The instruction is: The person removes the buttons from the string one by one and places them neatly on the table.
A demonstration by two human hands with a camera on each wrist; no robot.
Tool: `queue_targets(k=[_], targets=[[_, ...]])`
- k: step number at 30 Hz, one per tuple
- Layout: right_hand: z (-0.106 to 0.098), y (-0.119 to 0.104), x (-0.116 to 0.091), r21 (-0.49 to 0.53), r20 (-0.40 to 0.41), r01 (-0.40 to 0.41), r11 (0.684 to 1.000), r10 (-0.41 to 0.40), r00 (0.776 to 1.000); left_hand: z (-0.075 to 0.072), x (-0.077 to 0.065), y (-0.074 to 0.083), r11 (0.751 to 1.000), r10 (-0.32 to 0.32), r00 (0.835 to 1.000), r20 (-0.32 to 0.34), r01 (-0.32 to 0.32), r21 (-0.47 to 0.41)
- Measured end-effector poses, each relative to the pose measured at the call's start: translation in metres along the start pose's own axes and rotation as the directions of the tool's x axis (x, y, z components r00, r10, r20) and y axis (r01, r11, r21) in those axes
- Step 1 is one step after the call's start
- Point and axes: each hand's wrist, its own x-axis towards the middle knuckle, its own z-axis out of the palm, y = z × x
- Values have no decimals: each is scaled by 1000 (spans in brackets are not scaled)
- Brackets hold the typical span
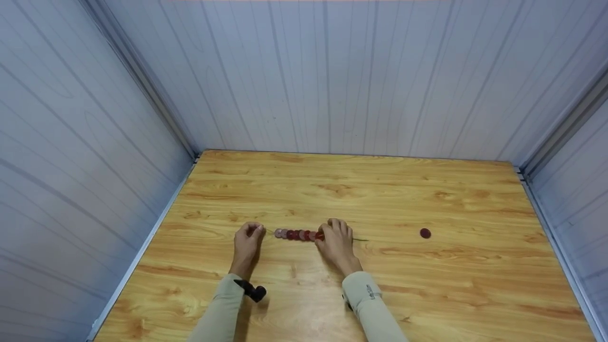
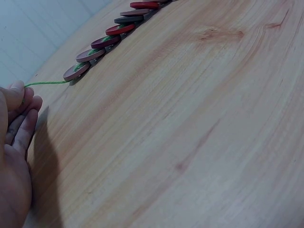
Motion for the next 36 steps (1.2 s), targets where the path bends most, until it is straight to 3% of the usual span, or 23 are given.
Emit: queue_targets(k=[9,20,25,36], targets=[[-4,4,-3,54,12,-19,998,19,1000,-1,0,-2,1000,-16,1000,0,16,-25],[-12,7,-3,68,45,-51,996,48,998,0,2,-1,1000,-15,999,-34,16,18],[-14,9,-3,68,43,-59,996,56,998,1,1,0,999,-21,999,-45,20,-33],[-18,15,-5,76,31,-58,995,56,998,1,2,-1,998,-17,998,-56,14,-56]])
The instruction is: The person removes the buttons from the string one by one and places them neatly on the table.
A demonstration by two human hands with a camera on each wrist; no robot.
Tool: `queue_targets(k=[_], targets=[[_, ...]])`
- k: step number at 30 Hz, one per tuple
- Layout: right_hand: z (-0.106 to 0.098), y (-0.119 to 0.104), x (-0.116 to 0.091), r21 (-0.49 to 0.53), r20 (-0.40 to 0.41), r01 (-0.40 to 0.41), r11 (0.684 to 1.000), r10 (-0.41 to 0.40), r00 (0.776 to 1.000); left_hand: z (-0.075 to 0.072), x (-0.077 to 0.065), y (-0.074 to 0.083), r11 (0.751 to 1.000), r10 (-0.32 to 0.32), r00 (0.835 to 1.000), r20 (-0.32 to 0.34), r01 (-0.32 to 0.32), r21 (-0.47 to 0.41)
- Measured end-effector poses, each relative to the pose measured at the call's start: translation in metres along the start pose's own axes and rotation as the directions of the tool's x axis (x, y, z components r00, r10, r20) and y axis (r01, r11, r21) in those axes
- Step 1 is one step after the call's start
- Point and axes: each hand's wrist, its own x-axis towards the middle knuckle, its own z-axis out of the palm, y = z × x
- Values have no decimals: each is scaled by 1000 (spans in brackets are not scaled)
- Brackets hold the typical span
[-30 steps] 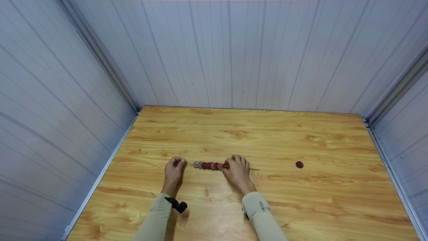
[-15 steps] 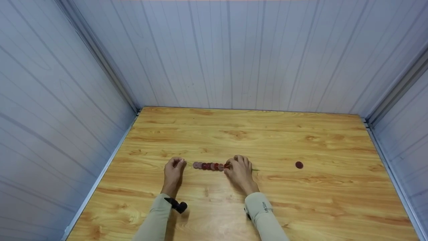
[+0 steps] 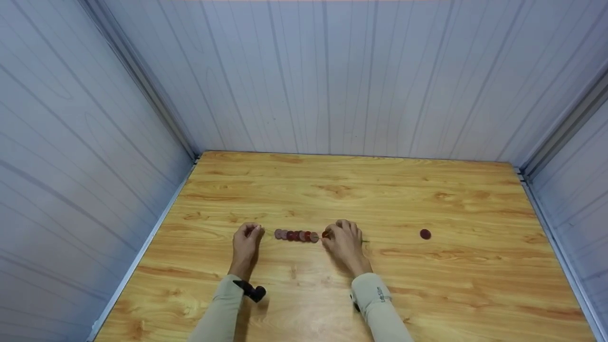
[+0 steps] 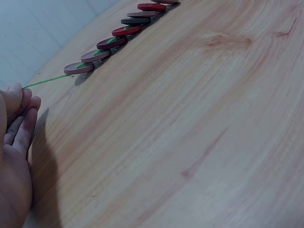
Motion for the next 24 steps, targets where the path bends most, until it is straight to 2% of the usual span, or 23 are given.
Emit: queue_targets(k=[13,22,24], targets=[[-7,9,0,5,-7,-36,999,36,999,-1,0,0,998,-48,998,30,50,-44],[-11,13,-3,13,-24,-38,999,38,999,0,1,-1,996,-53,998,17,54,-73],[-11,15,-3,14,-26,-39,999,39,999,1,2,-1,997,-56,998,10,56,-58]])
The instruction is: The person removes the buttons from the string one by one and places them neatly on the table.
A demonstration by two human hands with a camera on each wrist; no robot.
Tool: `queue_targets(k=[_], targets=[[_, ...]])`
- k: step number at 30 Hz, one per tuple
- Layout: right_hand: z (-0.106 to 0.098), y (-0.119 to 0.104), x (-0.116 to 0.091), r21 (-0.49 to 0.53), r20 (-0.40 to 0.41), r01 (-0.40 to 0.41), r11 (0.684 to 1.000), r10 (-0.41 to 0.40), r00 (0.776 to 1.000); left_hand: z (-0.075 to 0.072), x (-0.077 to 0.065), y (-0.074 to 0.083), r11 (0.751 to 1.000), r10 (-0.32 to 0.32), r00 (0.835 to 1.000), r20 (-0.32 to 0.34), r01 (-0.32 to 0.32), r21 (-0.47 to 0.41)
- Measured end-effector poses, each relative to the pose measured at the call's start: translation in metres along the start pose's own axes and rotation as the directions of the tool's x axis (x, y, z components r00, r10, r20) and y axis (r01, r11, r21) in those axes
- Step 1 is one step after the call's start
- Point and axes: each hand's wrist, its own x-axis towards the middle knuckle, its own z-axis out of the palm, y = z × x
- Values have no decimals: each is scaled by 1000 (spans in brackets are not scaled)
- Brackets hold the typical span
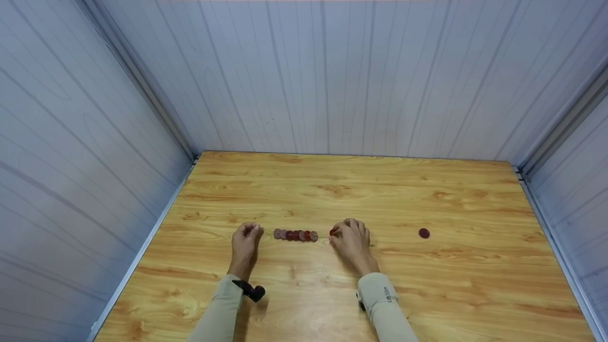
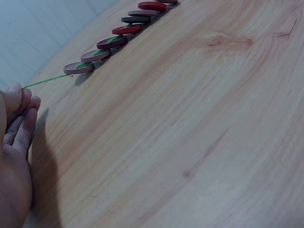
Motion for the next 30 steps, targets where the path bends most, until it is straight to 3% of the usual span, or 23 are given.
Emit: queue_targets(k=[6,14,20,21,30], targets=[[-2,4,-1,5,8,-5,1000,5,1000,-1,0,3,1000,-4,1000,7,4,3],[-9,9,-1,10,27,-22,1000,21,999,-5,-17,33,1000,20,999,44,-19,-20],[-12,12,-3,-3,13,-16,1000,16,1000,-1,-4,6,995,-24,999,26,27,-95],[-13,13,-3,-4,9,-16,1000,16,1000,0,-2,2,997,-18,1000,11,19,-76],[-17,20,-6,3,-4,-33,999,33,999,0,-2,3,999,-32,999,3,32,-31]])
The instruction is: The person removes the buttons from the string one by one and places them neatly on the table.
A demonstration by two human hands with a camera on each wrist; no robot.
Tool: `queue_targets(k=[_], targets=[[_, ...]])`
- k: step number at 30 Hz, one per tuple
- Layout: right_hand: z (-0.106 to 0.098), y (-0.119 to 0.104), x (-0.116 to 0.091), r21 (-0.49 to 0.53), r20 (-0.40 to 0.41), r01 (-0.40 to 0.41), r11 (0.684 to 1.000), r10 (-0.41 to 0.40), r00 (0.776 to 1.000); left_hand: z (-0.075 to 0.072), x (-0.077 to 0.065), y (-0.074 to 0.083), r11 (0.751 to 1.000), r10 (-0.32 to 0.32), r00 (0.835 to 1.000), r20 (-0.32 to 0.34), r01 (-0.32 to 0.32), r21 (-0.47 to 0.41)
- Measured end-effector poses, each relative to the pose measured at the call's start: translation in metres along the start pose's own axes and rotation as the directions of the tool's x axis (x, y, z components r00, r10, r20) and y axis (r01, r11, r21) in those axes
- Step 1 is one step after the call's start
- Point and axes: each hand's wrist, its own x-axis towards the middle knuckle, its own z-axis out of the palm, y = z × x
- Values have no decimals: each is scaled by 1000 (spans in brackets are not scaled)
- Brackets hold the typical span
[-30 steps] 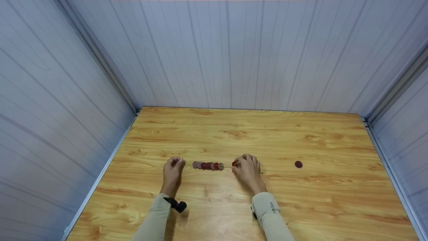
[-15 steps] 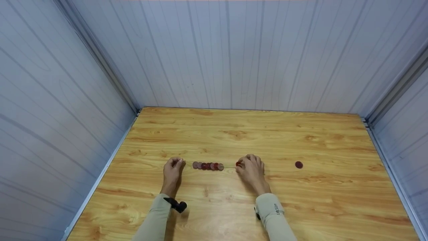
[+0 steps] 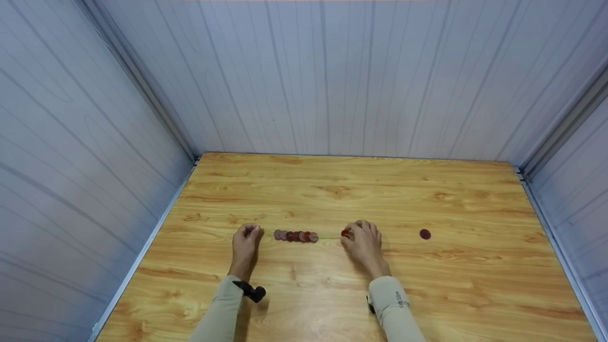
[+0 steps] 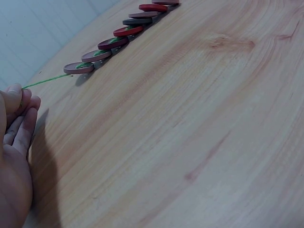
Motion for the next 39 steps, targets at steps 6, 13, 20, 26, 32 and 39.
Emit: queue_targets(k=[6,13,20,26,32,39], targets=[[-4,4,-1,-9,-13,-4,1000,4,1000,0,1,0,999,22,1000,-14,-22,43],[-7,8,-3,-10,-10,-20,1000,20,1000,-1,1,-1,999,31,999,-16,-30,42],[-10,11,-4,-9,-6,-21,1000,21,1000,-2,1,-2,998,22,1000,-5,-22,54],[-13,15,-5,9,-3,-29,1000,29,1000,-2,2,-4,998,48,999,-5,-48,52],[-17,18,-8,26,-8,-34,999,34,999,-3,2,-4,997,48,999,-6,-48,61],[-20,21,-9,32,-18,-40,999,41,999,-3,2,-2,997,43,999,-9,-42,71]])
